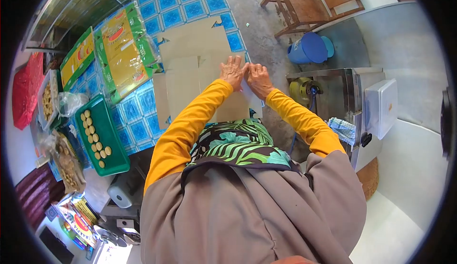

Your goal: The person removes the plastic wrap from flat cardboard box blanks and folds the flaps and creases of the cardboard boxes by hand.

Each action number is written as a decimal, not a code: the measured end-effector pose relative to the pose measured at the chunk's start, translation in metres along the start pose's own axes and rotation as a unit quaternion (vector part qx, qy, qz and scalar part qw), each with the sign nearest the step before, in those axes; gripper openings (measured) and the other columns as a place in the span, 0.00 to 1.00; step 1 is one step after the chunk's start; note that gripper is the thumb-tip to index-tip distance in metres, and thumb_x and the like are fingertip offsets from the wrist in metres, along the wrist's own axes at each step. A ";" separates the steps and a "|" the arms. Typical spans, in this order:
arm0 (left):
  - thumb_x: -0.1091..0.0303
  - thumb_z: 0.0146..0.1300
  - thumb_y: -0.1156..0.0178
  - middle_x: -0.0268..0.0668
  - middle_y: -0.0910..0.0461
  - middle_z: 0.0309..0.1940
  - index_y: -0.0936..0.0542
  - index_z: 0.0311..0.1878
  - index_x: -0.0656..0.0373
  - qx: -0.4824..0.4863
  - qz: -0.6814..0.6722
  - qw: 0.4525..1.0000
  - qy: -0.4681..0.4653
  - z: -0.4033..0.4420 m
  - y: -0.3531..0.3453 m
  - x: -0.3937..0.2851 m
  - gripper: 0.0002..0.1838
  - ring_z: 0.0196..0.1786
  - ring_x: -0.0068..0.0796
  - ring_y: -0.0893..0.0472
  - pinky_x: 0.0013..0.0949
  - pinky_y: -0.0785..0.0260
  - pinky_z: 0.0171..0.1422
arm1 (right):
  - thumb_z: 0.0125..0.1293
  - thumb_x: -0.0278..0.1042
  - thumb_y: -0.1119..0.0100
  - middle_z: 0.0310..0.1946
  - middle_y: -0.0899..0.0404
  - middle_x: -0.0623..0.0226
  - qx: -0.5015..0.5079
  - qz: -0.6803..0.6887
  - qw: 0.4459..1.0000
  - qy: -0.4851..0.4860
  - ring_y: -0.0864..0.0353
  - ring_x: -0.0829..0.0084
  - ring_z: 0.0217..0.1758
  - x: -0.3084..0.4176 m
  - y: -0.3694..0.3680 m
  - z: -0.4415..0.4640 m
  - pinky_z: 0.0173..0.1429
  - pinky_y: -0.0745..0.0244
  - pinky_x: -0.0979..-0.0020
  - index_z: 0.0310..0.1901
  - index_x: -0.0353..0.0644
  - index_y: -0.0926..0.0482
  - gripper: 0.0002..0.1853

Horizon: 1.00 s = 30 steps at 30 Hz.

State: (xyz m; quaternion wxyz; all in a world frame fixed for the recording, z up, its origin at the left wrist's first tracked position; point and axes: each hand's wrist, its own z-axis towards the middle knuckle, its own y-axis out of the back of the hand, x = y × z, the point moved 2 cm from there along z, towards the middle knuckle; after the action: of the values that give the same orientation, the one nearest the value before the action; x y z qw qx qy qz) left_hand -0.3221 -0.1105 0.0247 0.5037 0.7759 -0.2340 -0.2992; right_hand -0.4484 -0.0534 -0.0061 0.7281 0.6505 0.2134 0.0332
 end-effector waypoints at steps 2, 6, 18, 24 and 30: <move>0.50 0.35 0.21 0.41 0.42 0.65 0.38 0.72 0.41 0.011 -0.001 1.000 0.001 0.005 -0.006 -0.003 0.56 0.66 0.47 0.40 0.56 0.36 0.58 | 0.57 0.32 0.46 0.42 0.28 0.57 0.017 0.017 1.000 0.013 0.29 0.60 0.44 0.003 0.004 0.000 0.44 0.32 0.63 0.56 0.25 0.31 0.27; 0.51 0.39 0.22 0.43 0.41 0.64 0.37 0.71 0.43 0.000 -0.016 1.000 -0.012 0.000 0.003 0.006 0.52 0.67 0.48 0.40 0.56 0.37 0.61 | 0.58 0.31 0.47 0.40 0.26 0.57 -0.016 0.045 0.999 0.003 0.26 0.61 0.43 -0.003 0.004 0.002 0.44 0.30 0.63 0.54 0.32 0.26 0.22; 0.61 0.63 0.41 0.45 0.39 0.70 0.45 0.73 0.56 -0.250 -0.026 0.963 0.101 -0.053 -0.013 0.093 0.38 0.72 0.53 0.43 0.61 0.50 0.72 | 0.59 0.42 0.34 0.26 0.21 0.76 0.058 0.667 0.582 -0.461 0.24 0.82 0.29 -0.002 0.027 -0.108 0.30 0.32 0.78 0.36 0.40 0.18 0.13; 0.67 0.57 0.40 0.44 0.30 0.61 0.36 0.69 0.53 -0.157 -0.020 0.987 0.027 0.001 0.005 0.073 0.34 0.66 0.49 0.34 0.56 0.42 0.68 | 0.53 0.28 0.34 0.25 0.24 0.75 0.184 0.676 0.612 -0.366 0.26 0.80 0.26 -0.003 0.000 -0.097 0.29 0.32 0.76 0.26 0.41 0.24 0.07; 0.71 0.48 0.35 0.42 0.16 0.36 0.14 0.37 0.54 -0.130 -0.391 0.901 0.137 0.038 0.020 0.159 0.11 0.35 0.36 0.17 0.37 0.24 0.39 | 0.63 0.32 0.40 0.37 0.19 0.66 -0.096 0.884 0.298 -0.347 0.19 0.71 0.40 -0.049 0.041 -0.030 0.44 0.23 0.70 0.43 0.42 0.22 0.08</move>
State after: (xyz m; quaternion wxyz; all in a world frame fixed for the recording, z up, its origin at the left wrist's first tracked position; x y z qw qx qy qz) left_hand -0.2365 -0.2485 -0.0048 0.4698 0.7658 0.2010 -0.3905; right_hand -0.4940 -0.0350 0.0445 0.3242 0.3240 -0.7675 0.4481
